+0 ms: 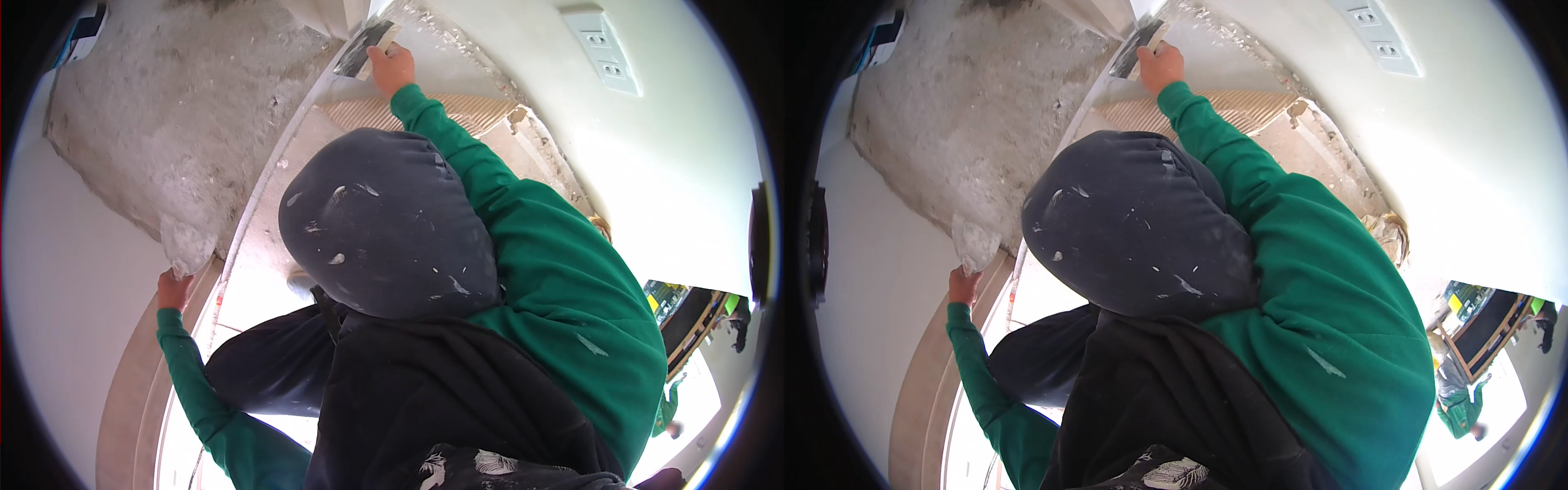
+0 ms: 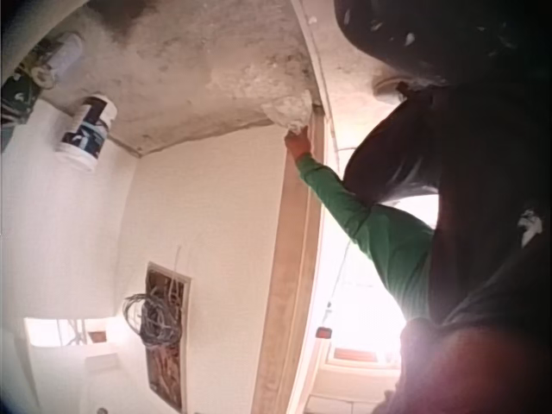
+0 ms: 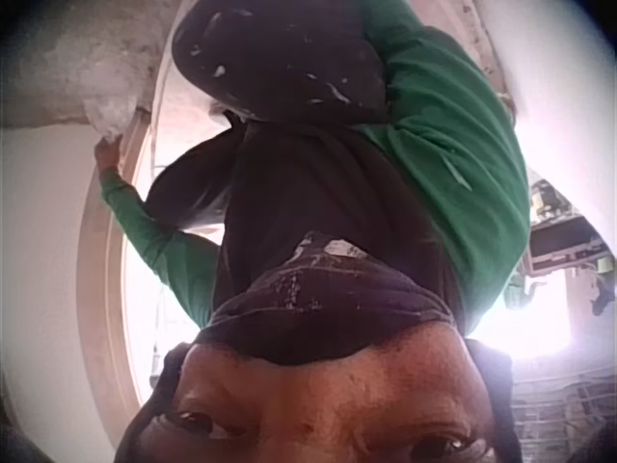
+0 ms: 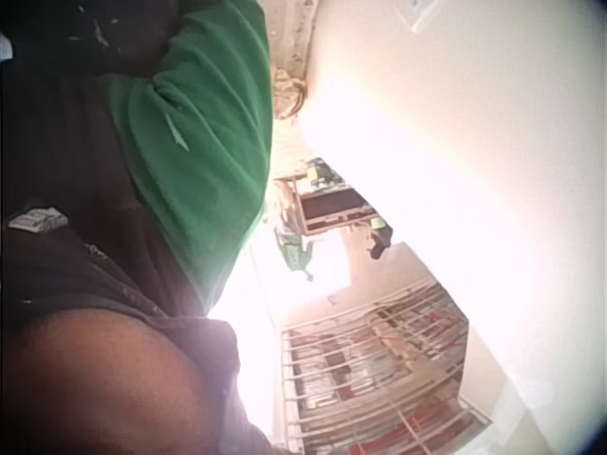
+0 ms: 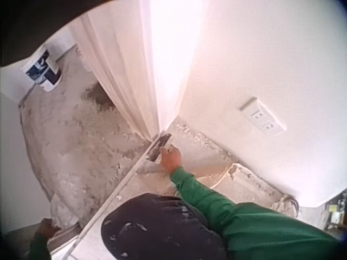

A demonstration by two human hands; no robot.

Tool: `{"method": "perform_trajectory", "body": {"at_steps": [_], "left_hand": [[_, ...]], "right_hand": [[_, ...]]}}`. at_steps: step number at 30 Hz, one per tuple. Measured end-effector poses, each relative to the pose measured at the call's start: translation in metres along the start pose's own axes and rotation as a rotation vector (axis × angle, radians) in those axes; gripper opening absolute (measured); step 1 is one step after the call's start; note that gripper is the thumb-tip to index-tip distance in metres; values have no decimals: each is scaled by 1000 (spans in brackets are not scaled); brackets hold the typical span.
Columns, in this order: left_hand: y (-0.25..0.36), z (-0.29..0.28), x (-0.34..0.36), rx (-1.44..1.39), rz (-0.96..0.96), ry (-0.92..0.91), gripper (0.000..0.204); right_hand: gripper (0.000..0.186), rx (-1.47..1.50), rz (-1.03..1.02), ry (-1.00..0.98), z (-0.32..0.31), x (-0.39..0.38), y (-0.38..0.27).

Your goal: The person applies plaster to the wall-floor junction using a trowel and a hawk. They scoop plaster from the hawk and spread it along the base of the wall, smoothing the surface. The person moves along the wall, repeating the application process in different sections.

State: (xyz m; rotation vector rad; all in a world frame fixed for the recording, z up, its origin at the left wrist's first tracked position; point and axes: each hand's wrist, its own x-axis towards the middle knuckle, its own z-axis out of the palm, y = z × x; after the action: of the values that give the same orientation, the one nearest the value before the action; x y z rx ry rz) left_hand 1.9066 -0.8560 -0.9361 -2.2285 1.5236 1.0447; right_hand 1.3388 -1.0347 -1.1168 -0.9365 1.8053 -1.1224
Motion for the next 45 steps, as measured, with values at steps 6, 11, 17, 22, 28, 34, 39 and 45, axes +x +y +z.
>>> {"method": "perform_trajectory", "body": {"at_steps": [6, 11, 17, 22, 28, 34, 39, 45], "left_hand": [[-2, 1, -2, 36, -13, 8, 35], [-10, 3, 1, 2, -15, -8, 36], [-13, 1, 4, 18, -56, -12, 33], [-41, 7, 5, -27, 46, 59, 28], [1, -2, 3, 3, -79, -16, 34], [-18, 1, 2, -39, 14, 22, 27], [-4, 0, 3, -22, -32, -15, 28], [4, -2, 1, -22, -125, -22, 35]], "right_hand": [[33, 46, 84, 50, -26, -14, 12], [33, -87, 138, 35, -13, -3, 8], [37, -135, 132, 11, -2, 0, 0], [44, -307, 84, -37, 9, 5, -7], [44, -384, 39, -125, 9, 17, -20], [41, -425, 3, -88, 14, 16, -25], [37, -306, -45, -49, 8, 16, -27], [34, -106, 30, 74, -28, -2, -19]]}}
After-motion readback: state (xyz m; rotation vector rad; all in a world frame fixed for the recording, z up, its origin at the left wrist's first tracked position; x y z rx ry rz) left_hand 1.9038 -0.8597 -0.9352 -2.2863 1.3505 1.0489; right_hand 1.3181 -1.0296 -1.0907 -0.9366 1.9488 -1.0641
